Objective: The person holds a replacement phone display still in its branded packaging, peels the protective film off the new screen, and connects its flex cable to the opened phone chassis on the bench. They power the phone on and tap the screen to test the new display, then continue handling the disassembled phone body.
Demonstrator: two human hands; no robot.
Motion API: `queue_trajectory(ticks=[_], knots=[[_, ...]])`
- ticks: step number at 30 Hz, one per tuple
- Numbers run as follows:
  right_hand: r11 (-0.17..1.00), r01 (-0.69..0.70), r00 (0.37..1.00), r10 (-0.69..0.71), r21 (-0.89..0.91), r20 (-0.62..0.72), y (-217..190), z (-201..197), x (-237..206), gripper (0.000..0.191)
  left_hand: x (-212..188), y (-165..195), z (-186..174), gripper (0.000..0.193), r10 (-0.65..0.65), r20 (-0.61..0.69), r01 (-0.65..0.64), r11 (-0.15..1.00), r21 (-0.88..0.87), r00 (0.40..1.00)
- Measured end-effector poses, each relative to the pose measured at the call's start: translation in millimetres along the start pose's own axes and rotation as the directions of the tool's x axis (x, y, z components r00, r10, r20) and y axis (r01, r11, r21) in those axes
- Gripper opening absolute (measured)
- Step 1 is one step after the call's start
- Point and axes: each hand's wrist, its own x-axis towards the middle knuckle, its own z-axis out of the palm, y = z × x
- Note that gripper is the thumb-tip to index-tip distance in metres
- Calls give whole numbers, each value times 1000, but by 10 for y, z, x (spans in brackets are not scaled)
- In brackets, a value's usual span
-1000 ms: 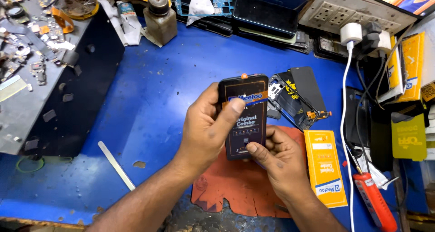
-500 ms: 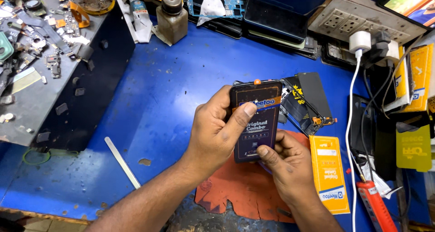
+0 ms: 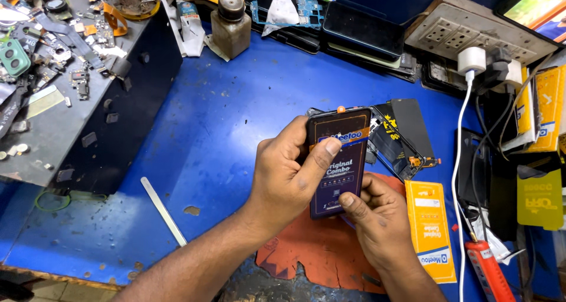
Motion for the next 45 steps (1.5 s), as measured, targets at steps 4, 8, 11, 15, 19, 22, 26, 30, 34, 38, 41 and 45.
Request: queue_trajectory(ticks=[4,8,11,15,19,22,26,30,34,38,41,45], knots=[[1000,-6,1000,6,12,9,8,-9,-1,25,-5,-2,-4,15,18,1,-18,1000,-1,1000],[1000,24,1000,-24,-4,17,-2,5,-8,25,-22,-21,-10,16,4,-2,-4,1000,-5,1000],[998,61,998,-61,-32,-9,-22,29,-27,25,-14,-58,-7,15,-16,-14,16,1000,3,1000],[992,125,992,-125,-20,-4,-86,34,-45,25,-7,-107,12,22,-73,1,72,992,-99,997],[988,146,987,-149,-55,-51,-133,29,-68,26,-1,-153,32,29,-105,39,111,972,-205,994],[975,192,977,-200,-109,-75,-142,29,-83,26,-3,-188,45,31,-105,51,114,964,-239,993],[950,228,960,-256,-212,-110,-157,27,-132,26,-12,-247,60,33,-121,61,134,943,-305,991],[918,281,939,-323,-281,-115,-189,46,-166,26,6,-333,70,34,-163,69,176,889,-422,984],[817,373,886,-454,-440,-91,-236,96,-217,25,22,-433,97,36,-246,70,245,807,-538,967],[628,461,802,-598,-627,-9,-289,147,-241,25,15,-507,101,35,-275,98,277,752,-598,957],[585,446,797,-604,-678,3,-343,162,-261,25,5,-536,99,34,-284,109,289,734,-615,953],[535,471,773,-634,-701,35,-371,183,-249,25,-9,-544,95,35,-293,100,292,741,-605,951]])
